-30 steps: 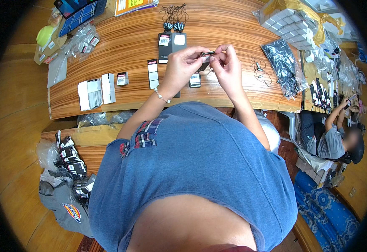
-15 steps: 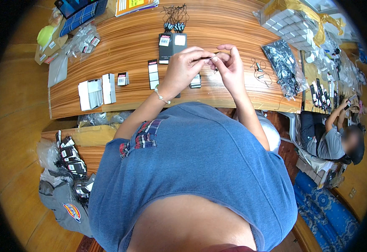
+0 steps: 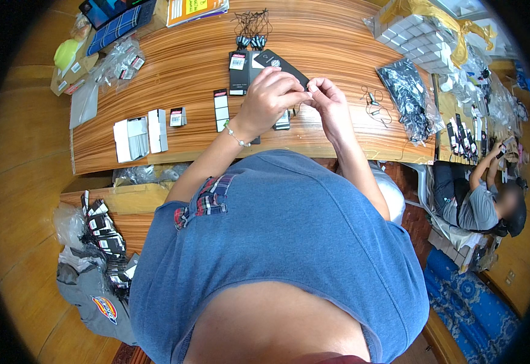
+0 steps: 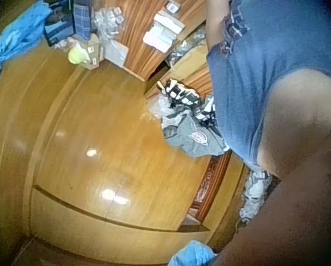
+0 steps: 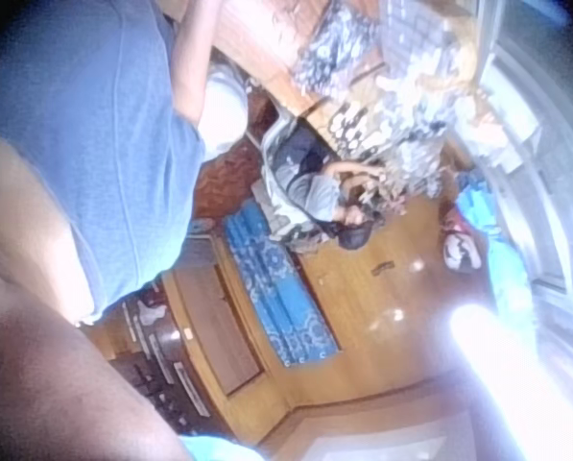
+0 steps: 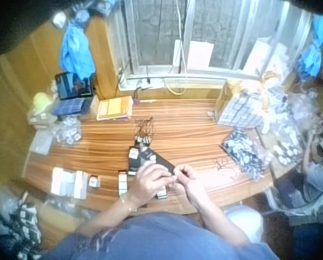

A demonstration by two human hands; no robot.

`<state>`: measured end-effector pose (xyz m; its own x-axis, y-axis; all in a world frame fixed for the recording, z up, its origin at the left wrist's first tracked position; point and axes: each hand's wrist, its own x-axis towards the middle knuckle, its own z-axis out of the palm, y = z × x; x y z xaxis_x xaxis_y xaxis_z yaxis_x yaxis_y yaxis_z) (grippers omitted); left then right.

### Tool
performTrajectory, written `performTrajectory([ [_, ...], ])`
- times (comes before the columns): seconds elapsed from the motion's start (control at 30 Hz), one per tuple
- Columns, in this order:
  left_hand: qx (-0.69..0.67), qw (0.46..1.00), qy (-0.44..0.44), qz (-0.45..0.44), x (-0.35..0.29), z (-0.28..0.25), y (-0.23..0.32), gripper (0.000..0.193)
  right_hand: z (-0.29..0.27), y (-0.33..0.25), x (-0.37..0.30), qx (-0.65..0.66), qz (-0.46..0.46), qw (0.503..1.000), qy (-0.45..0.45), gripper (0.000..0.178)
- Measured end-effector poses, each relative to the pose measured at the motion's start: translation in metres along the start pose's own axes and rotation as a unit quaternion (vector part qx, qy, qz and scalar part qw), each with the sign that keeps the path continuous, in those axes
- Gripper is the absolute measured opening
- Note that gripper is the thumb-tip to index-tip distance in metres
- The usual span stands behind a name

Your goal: The person sits at a wooden table and repeatedly picks up small black boxes and thin black wires. They attach the wires to the boxes and place the assembled items on the table. The person handles the components by hand without using any tools.

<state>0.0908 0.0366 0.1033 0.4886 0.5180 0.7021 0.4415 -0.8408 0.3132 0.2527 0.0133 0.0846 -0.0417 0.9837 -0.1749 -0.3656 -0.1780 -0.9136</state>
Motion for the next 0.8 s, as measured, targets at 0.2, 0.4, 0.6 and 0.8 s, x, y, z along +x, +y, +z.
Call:
performTrajectory([
  [0.2, -0.001, 1.000, -0.002, 0.011, -0.005, -0.001, 0.000, 0.015, -0.010, -0.013, 0.007, -0.151, 0.017, 0.986, -0.061, 0.007],
  [0.4, -0.022, 1.000, 0.001, -0.010, -0.009, 0.003, -0.001, 0.016, -0.006, -0.008, 0.007, -0.397, -0.185, 0.899, -0.019, 0.012],
  [0.6, -0.101, 0.992, -0.026, -0.069, -0.015, 0.009, 0.007, 0.019, -0.008, -0.015, 0.013, -0.234, -0.194, 0.951, 0.055, 0.011],
  [0.8, -0.243, 0.925, -0.047, -0.289, -0.031, 0.014, 0.010, 0.021, -0.006, -0.043, 0.018, 0.113, -0.100, 0.989, -0.005, 0.008],
])
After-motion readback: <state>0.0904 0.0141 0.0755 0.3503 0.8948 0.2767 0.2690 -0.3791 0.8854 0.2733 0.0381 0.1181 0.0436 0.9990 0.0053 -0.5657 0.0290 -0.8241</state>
